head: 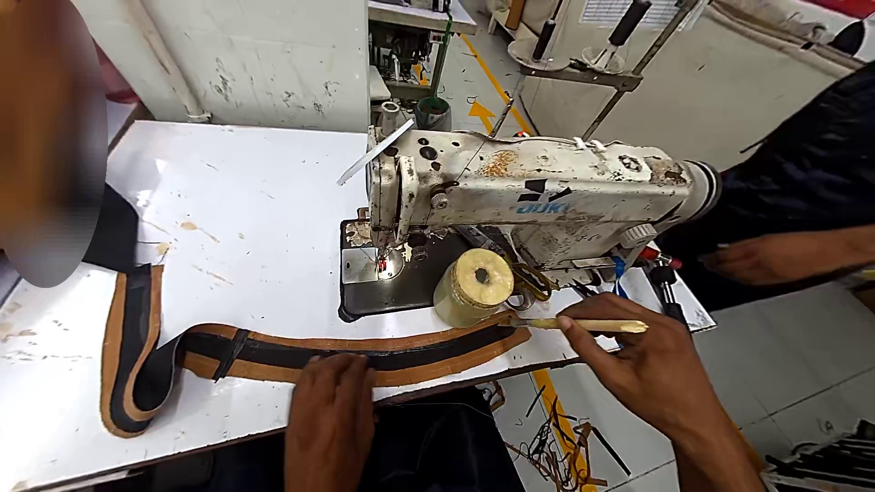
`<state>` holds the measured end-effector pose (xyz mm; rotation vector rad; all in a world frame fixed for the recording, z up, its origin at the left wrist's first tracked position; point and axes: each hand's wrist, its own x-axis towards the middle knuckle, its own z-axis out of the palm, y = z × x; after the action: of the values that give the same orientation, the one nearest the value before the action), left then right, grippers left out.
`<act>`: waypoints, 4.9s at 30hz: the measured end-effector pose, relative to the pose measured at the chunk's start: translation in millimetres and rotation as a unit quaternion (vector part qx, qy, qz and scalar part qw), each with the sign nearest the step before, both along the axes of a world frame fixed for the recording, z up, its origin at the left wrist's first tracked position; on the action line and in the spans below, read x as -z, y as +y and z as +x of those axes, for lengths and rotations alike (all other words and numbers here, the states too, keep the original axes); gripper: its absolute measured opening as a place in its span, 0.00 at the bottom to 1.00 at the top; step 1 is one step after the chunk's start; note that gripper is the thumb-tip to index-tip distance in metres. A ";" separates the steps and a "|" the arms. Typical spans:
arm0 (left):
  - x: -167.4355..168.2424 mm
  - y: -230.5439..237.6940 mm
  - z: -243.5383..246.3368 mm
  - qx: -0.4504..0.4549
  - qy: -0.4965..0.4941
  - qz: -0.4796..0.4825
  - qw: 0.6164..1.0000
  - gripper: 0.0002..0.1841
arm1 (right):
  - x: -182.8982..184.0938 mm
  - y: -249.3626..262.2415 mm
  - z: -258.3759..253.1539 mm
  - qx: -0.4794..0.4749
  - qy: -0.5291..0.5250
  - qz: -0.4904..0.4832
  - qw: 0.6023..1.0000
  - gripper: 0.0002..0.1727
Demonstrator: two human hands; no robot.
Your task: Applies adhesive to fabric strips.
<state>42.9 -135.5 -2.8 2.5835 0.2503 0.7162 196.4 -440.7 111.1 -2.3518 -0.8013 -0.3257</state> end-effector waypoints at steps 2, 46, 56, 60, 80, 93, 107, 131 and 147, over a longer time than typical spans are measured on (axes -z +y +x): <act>-5.1 -32.2 10.4 0.091 0.002 -0.015 0.996 0.14 | 0.4 -7.8 -5.7 0.042 0.005 0.055 0.998 0.12; -3.5 -83.2 64.4 0.132 -0.091 -0.055 0.985 0.20 | -42.4 50.9 2.5 0.033 -0.096 0.110 0.989 0.12; -37.3 -70.1 135.8 0.077 0.014 -0.236 0.969 0.42 | -47.9 56.9 22.8 0.021 -0.115 0.080 0.990 0.14; -34.8 -64.2 127.6 0.079 0.016 -0.248 0.965 0.46 | -59.4 21.3 12.1 0.060 -0.115 0.018 0.991 0.15; 22.6 -94.1 30.3 0.157 0.037 0.123 0.979 0.31 | 20.5 20.0 2.1 -0.075 -0.013 -0.028 0.997 0.12; 1.1 -101.3 62.3 0.258 0.106 0.092 0.956 0.36 | 16.4 -7.4 6.7 -0.032 -0.038 -0.059 0.997 0.13; 7.4 -109.9 76.3 0.267 0.092 0.107 0.953 0.30 | 11.8 -15.2 -12.8 0.028 -0.015 -0.078 0.996 0.13; 9.1 -111.9 73.7 0.239 0.075 0.140 0.958 0.32 | 36.1 -0.2 -4.4 0.048 -0.043 -0.003 0.998 0.14; 19.5 -116.1 66.2 0.218 0.048 0.137 0.965 0.31 | -33.3 -4.6 -17.4 0.062 -0.061 -0.028 0.996 0.17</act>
<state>109.1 -251.6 -22.3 2.7906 -0.4085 0.4879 179.0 -445.2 144.3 -2.4587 -0.7289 -0.5095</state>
